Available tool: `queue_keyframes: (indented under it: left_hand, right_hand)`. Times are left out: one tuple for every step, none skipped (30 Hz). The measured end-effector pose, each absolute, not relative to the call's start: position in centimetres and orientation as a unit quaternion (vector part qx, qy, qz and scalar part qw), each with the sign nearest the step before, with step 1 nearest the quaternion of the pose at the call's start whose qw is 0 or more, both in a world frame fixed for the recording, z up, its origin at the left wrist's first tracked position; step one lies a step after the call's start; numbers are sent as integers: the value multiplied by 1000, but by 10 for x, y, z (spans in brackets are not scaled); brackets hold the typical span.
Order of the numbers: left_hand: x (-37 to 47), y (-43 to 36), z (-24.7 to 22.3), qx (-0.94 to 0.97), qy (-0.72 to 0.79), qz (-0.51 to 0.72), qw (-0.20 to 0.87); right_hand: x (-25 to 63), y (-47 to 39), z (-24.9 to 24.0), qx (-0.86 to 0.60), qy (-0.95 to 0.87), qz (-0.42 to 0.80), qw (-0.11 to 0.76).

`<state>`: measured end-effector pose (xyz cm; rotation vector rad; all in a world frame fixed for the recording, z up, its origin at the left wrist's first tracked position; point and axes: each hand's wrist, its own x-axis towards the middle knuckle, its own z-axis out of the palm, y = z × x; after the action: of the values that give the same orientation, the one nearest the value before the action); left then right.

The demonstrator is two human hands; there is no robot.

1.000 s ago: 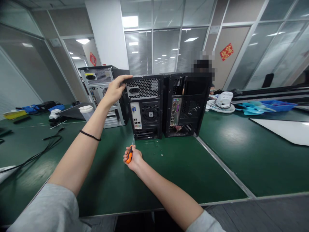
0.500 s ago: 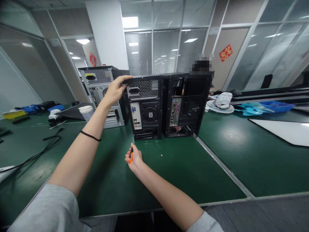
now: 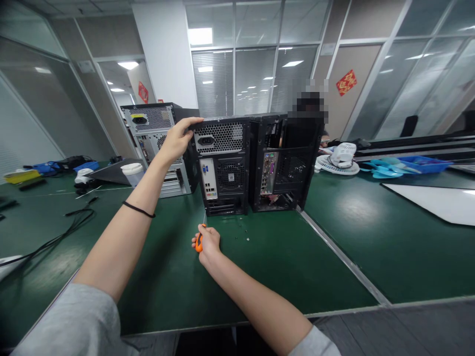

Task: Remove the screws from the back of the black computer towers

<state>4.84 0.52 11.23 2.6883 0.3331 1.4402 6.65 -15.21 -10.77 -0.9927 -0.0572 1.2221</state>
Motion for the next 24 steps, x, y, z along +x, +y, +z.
queue_keyframes:
  left_hand:
    - [49, 6, 112, 875, 108, 470, 37]
    - [49, 6, 112, 875, 107, 470, 38]
    - [49, 7, 112, 875, 106, 470, 39]
    - [49, 8, 112, 875, 104, 471, 39]
    - [49, 8, 112, 875, 102, 471, 39]
    - [49, 8, 112, 876, 101, 470, 38]
    - [49, 9, 112, 876, 100, 470, 37]
    - [49, 8, 112, 877, 101, 469, 37]
    - [49, 8, 112, 877, 102, 468, 37]
    - [49, 7, 112, 877, 105, 467, 38]
    - [49, 6, 112, 877, 108, 467, 39]
    - [49, 5, 112, 876, 112, 467, 42]
    - [48, 4, 112, 876, 114, 466, 44]
    - [48, 4, 113, 877, 114, 465, 45]
    - [48, 3, 113, 877, 113, 465, 45]
    - [48, 3, 113, 878, 111, 464, 44]
    - [48, 3, 113, 879, 108, 463, 41]
    - [48, 4, 112, 880, 106, 462, 38]
    - [48, 4, 112, 881, 105, 461, 34]
    - [48, 5, 112, 881, 104, 460, 31]
    - [48, 6, 112, 882, 103, 459, 29]
    - [48, 6, 112, 882, 103, 460, 28]
    - [48, 7, 112, 881, 102, 461, 28]
    - [48, 7, 112, 881, 101, 462, 30]
  right_hand:
    - [67, -152, -107, -449, -24, 551, 703]
    - [67, -152, -106, -448, -23, 553, 702]
    - [67, -152, -105, -445, -21, 554, 703]
    - [68, -152, -105, -440, -21, 556, 705]
    - [68, -152, -104, -437, -20, 557, 706]
    - [68, -152, -103, -433, -19, 558, 707]
    - [69, -152, -103, -430, -19, 560, 708]
    - [69, -152, -102, -427, -17, 561, 709]
    - [69, -152, -102, -423, -16, 563, 710]
    - [69, -153, -101, -420, -14, 565, 711]
    - [69, -153, -100, -416, -13, 567, 711]
    - [70, -154, -100, -412, -11, 570, 711]
    - [70, -154, -99, -407, -8, 573, 711]
    - [70, -154, -99, -403, -6, 576, 711]
    - [70, -155, -99, -398, -4, 579, 711]
    - [70, -155, -99, -394, -2, 582, 711]
    - [70, -155, -99, -391, 0, 585, 711]
    - [70, -155, -99, -388, 1, 588, 710]
    - [70, -155, -99, -386, 2, 590, 709]
    - [70, -155, -99, -385, 3, 592, 708]
    - [70, -155, -99, -385, 3, 593, 707]
    - [70, -155, -99, -386, 2, 594, 706]
    - [69, -154, -99, -388, 2, 595, 704]
    - [69, -154, -99, -390, 1, 595, 702]
